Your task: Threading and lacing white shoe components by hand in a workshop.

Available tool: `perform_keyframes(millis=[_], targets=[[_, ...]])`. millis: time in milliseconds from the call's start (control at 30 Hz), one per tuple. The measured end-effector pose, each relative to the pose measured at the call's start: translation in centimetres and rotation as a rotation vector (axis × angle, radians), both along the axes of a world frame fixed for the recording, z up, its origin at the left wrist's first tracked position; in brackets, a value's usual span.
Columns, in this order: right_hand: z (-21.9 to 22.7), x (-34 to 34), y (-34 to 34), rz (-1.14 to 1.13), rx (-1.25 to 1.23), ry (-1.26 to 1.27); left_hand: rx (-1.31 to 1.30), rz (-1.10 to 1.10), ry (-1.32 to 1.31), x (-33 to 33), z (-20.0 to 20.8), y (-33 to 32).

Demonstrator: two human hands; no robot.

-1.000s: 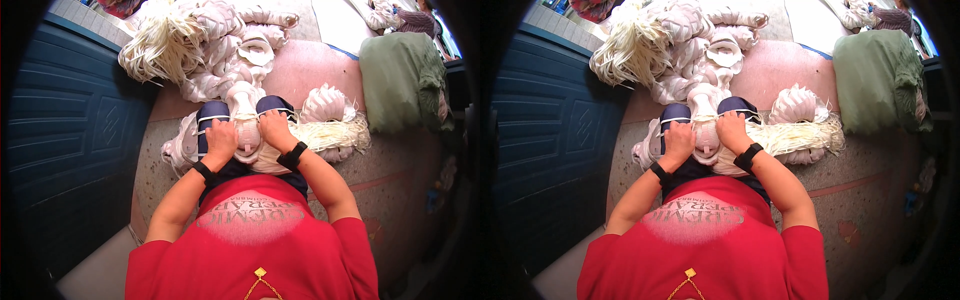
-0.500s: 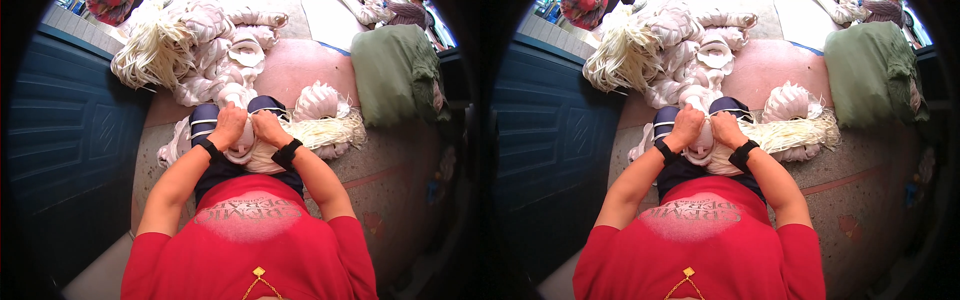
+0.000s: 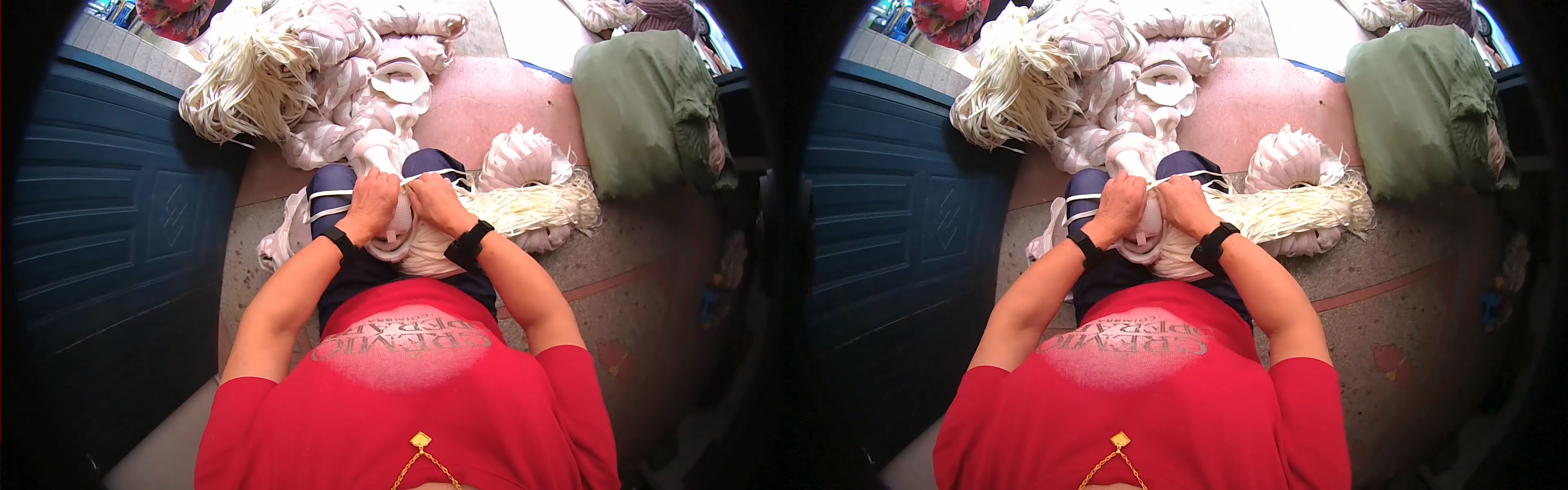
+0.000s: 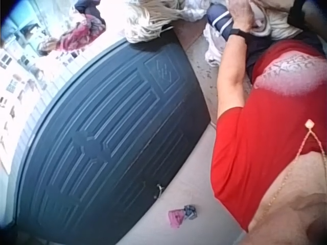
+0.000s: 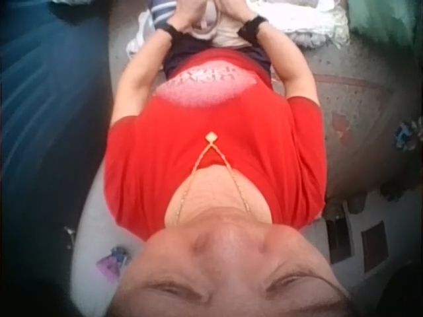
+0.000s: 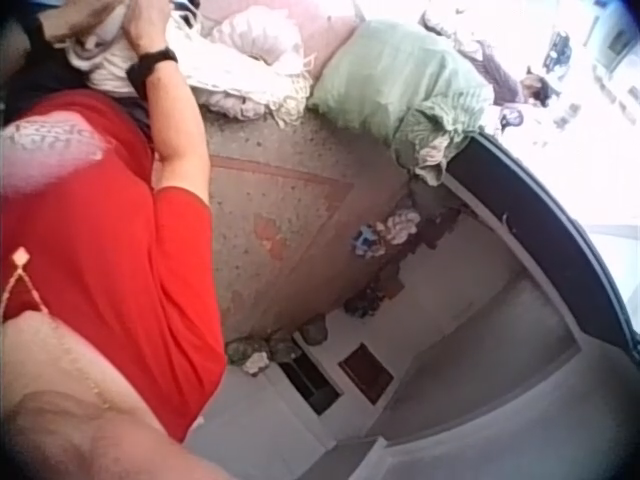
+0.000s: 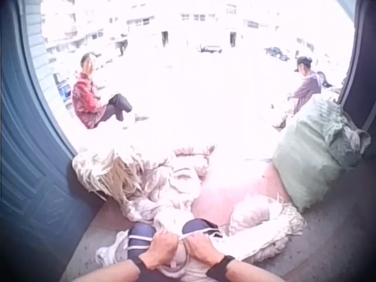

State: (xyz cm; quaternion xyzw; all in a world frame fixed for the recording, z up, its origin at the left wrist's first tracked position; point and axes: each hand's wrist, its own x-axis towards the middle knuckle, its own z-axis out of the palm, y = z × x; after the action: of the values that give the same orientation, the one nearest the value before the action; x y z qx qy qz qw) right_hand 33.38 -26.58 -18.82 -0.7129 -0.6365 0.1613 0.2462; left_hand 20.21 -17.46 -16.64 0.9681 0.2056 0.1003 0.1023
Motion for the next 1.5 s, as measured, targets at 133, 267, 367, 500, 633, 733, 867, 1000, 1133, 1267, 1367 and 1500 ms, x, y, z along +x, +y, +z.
perform_keyframes(millis=[133, 267, 367, 500, 633, 733, 867, 1000, 1133, 1267, 1367, 1500], targets=[[-0.5, -0.4, 0.3, -0.018, 0.144, 0.216, -0.209, 0.157, -0.122, 0.4, 0.2, 1.5], [2.0, -1.1, 0.8, 0.193, -0.046, -0.311, -0.745, 0.35, -0.16, 1.2, 1.5, 4.1], [4.0, -1.4, 1.6, 0.18, -0.05, -0.492, -1.046, 0.401, -0.208, 1.7, 2.2, 5.3], [1.9, -0.1, 1.7, 0.269, 0.078, -0.37, -1.313, 0.347, -0.248, 2.2, 2.9, 6.0], [9.3, 0.6, 3.3, 0.026, 0.621, -0.183, -1.406, 0.417, -0.206, 2.7, 4.5, 5.2], [17.7, 3.1, 4.7, 0.015, 0.691, -0.036, -1.425, 0.419, -0.124, 2.9, 3.7, 5.1], [10.5, 3.2, 3.7, 0.155, 0.343, -0.06, -1.392, 0.428, -0.167, 2.9, 4.1, 5.2], [4.2, -0.6, 1.2, 0.152, -0.017, -0.179, -1.402, 0.468, -0.193, 1.5, 4.4, 5.8], [3.4, -1.7, 2.1, 0.275, 0.012, -0.55, -1.408, 0.461, -0.196, 1.2, 4.6, 5.9], [3.4, -1.4, 2.6, 0.429, -0.005, -0.66, -1.406, 0.459, -0.171, 1.6, 5.1, 5.7], [4.1, -0.6, 2.0, 0.328, 0.173, -0.29, -1.421, 0.494, -0.149, 1.6, 4.3, 5.9], [17.1, 0.1, 3.7, 0.122, 0.789, -0.104, -1.388, 0.401, -0.198, 2.0, 2.8, 5.9]])
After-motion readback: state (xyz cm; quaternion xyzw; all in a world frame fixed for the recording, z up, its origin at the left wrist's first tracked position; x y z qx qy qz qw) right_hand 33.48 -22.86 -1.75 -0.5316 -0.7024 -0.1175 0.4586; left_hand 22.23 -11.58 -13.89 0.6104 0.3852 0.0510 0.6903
